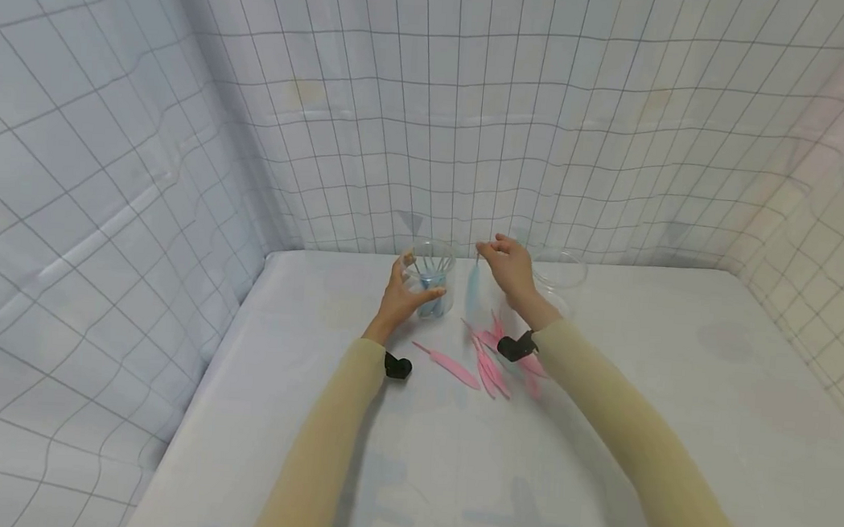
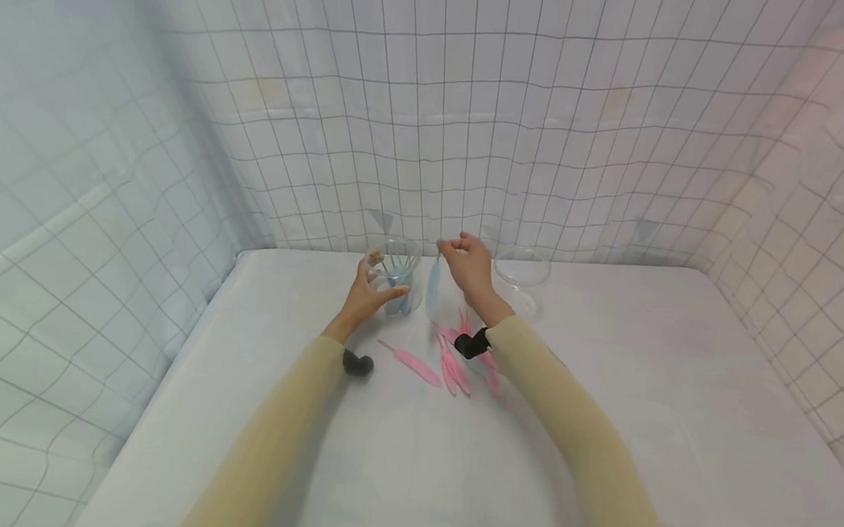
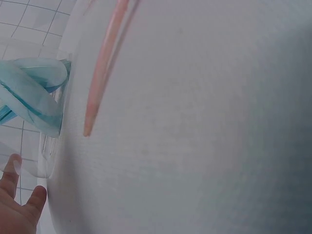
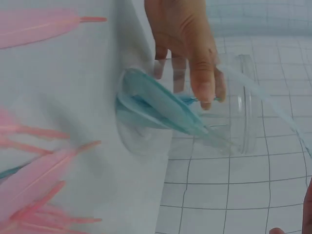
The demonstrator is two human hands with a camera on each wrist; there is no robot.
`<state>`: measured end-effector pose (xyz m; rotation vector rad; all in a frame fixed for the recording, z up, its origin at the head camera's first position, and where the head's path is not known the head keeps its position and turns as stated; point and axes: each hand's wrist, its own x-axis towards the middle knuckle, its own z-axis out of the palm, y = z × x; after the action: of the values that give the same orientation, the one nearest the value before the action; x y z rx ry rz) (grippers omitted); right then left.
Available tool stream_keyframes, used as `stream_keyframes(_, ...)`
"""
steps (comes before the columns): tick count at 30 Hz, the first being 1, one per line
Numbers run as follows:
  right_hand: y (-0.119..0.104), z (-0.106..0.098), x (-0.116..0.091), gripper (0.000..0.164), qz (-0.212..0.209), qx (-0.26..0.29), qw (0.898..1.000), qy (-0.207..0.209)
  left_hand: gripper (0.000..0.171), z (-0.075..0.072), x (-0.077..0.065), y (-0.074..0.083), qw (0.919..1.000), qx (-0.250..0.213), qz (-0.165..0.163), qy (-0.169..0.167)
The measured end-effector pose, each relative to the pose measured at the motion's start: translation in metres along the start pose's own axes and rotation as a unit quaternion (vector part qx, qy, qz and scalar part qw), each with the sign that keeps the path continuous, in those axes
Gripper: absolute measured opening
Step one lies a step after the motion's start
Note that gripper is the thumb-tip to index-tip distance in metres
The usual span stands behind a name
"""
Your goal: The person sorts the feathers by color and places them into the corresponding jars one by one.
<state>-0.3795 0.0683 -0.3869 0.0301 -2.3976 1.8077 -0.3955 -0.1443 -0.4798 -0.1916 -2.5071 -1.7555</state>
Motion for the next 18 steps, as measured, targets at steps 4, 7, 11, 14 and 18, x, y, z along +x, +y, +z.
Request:
stream_keyframes(4,-0.014,0.01,0.009,0.033,-0.002,0.041,0.998,0.051,0.102,0.0,0.0,0.001,1.0,0.005,-0.004,0.003)
stream_keyframes(7,-0.022,0.018,0.016,0.028,-0.011,0.067,0.994,0.083,0.102,0.0,0.0,0.001,1.0,0.003,0.0,0.006)
stream_keyframes(11,-0.028,0.027,0.023,0.025,-0.035,0.081,0.989,0.116,0.102,0.001,0.0,0.001,0.9999,0.004,0.009,0.011)
stream_keyframes(14,-0.029,0.034,0.027,0.025,-0.052,0.082,0.987,0.131,0.101,0.001,0.0,0.001,0.9998,0.008,0.011,0.015)
stream_keyframes(18,-0.023,0.042,0.029,0.025,-0.056,0.072,0.988,0.126,0.1,0.001,-0.002,0.002,0.9998,0.005,0.012,0.015)
